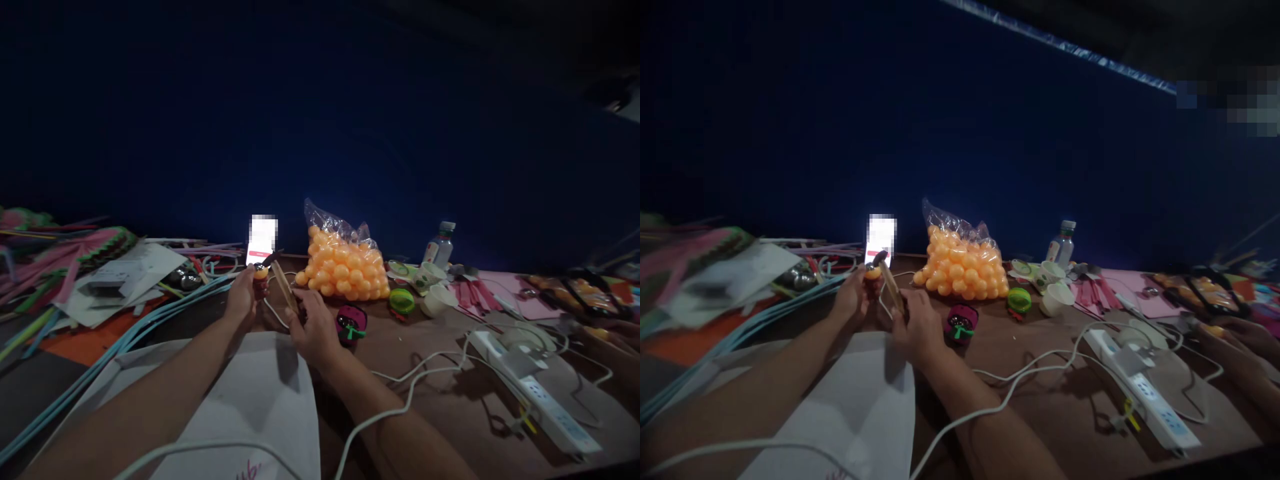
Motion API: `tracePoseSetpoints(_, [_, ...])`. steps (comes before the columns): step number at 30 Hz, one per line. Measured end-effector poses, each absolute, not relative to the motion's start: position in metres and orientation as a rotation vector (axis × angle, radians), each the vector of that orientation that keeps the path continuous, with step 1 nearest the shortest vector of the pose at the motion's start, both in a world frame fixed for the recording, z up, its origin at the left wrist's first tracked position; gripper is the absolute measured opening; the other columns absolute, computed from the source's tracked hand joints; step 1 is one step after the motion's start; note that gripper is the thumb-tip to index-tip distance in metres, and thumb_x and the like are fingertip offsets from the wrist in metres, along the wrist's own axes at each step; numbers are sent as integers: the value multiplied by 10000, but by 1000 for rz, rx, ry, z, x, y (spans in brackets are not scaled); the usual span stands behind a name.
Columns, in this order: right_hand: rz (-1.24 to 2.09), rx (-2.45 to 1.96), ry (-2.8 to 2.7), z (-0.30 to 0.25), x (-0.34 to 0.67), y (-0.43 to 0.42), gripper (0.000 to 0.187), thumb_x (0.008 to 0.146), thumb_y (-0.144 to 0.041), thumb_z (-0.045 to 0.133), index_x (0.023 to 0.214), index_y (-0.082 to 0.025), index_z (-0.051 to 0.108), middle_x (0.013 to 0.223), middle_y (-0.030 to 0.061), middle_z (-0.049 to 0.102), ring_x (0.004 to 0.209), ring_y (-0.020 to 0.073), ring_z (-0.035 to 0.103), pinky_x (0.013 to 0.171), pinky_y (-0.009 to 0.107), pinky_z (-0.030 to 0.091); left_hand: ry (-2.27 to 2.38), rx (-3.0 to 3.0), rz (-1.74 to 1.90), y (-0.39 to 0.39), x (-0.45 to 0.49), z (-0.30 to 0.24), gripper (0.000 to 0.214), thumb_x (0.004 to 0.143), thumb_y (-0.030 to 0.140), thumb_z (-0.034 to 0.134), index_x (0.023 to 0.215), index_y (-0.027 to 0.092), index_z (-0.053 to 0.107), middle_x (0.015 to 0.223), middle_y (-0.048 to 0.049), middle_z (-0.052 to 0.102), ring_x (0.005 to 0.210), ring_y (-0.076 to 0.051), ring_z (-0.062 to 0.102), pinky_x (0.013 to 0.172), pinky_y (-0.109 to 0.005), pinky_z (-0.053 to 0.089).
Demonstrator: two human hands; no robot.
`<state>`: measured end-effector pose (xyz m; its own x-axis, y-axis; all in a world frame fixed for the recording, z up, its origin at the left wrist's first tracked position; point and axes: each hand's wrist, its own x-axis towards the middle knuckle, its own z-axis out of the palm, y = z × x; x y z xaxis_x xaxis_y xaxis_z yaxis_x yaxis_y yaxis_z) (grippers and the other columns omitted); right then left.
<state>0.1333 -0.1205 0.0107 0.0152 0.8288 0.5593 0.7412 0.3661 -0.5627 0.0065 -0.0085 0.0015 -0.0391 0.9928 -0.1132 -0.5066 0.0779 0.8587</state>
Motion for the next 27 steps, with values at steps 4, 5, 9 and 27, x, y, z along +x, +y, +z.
tracePoseSetpoints(4, [150, -1431, -1792, 10, 132, -121, 344, 825, -198, 522, 1168, -191, 525, 1071, 81, 574, 974, 204, 577, 868, 342, 487, 948, 691, 1400, -8, 6, -1, 234, 825, 368, 530, 771, 141, 541, 565, 12, 556, 425, -77, 496, 405, -180, 403])
tracePoseSetpoints(5, [155, -1434, -1796, 10, 132, -121, 338, 827, -201, 519, 1166, -195, 525, 1064, 78, 575, 966, 203, 578, 868, 342, 486, 955, 679, 1397, -7, 6, -2, 231, 818, 365, 538, 769, 140, 541, 562, 14, 553, 425, -77, 497, 405, -180, 405])
tracePoseSetpoints(9, [144, -1433, -1779, 8, 133, -120, 348, 837, -214, 504, 1185, -189, 505, 1079, 86, 565, 955, 203, 571, 860, 344, 482, 901, 676, 1398, -5, 6, -3, 223, 808, 361, 549, 802, 138, 551, 578, 15, 561, 436, -76, 498, 404, -174, 398])
tracePoseSetpoints(27, [323, -1673, -1625, 0, 141, -108, 310, 831, -252, 514, 1128, -171, 559, 1078, 96, 625, 980, 210, 598, 839, 310, 464, 923, 664, 1425, -2, 4, -11, 286, 767, 416, 581, 834, 138, 584, 616, 8, 589, 460, -80, 501, 421, -191, 408])
